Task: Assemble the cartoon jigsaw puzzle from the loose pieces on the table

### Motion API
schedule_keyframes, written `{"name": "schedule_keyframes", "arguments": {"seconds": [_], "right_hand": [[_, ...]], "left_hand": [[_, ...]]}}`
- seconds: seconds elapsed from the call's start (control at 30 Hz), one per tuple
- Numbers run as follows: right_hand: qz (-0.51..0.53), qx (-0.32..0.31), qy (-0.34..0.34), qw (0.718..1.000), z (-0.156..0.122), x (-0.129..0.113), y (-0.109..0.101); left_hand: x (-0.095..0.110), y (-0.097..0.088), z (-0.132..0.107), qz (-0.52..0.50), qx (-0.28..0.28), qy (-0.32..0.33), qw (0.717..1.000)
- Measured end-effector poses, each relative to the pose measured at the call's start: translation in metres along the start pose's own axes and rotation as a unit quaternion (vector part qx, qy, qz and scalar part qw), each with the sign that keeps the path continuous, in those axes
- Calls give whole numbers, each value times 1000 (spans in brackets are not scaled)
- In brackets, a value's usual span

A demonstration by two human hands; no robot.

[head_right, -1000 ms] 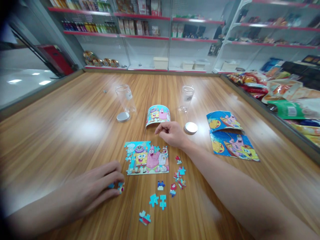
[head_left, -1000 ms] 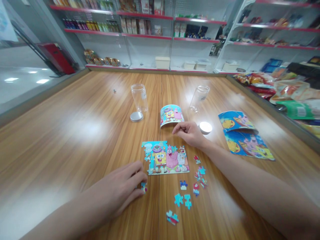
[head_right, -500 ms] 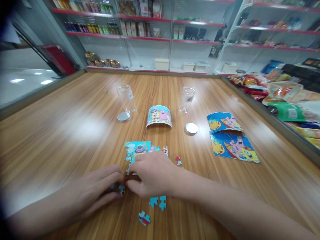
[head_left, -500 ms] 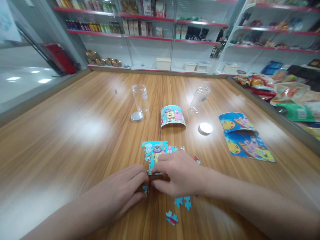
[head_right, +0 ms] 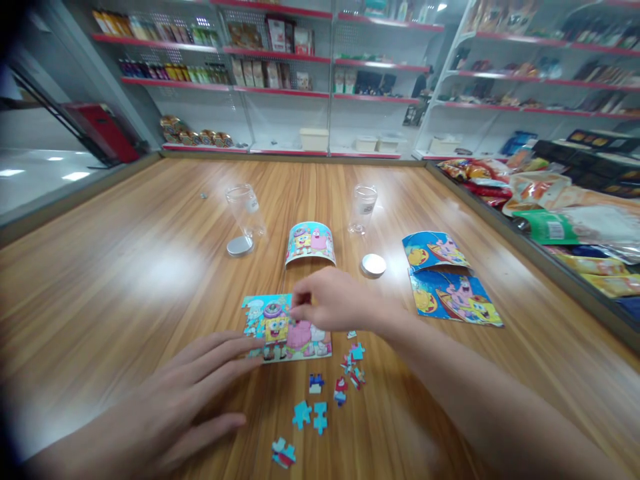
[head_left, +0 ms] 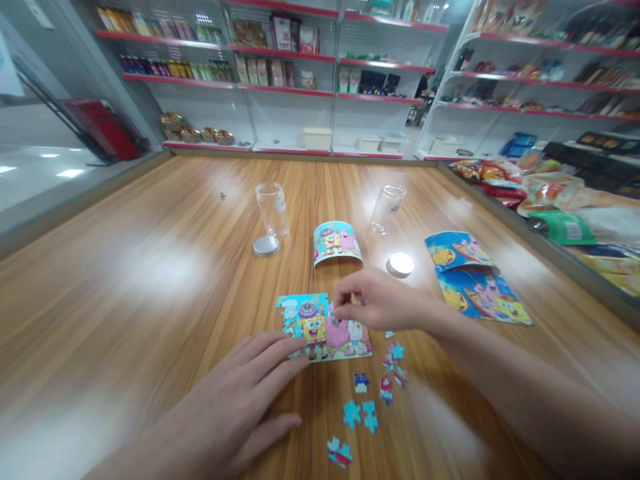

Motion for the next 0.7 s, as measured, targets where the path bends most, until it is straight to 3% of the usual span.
{"name": "schedule_keyframes", "arguments": {"seconds": [0.1, 0.23, 0.7], "right_hand": [[25, 9, 25, 999, 9, 36, -19], [63, -49, 14, 997, 14, 65, -13], [14, -49, 57, 997, 16, 56, -6]], "left_hand": [[-7, 4, -4, 40, -31, 30, 998], [-14, 10, -11, 51, -42, 26, 997], [-16, 14, -15, 87, -28, 37, 995]]}}
Point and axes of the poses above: each hand's wrist, its own z-axis towards the middle knuckle, its own y-axis out of the palm, x = y × z, the point moved 1 cm from there along z, towards the middle knuckle, and after that the axes turned 7 degrees about y, right-handed, at the moved point
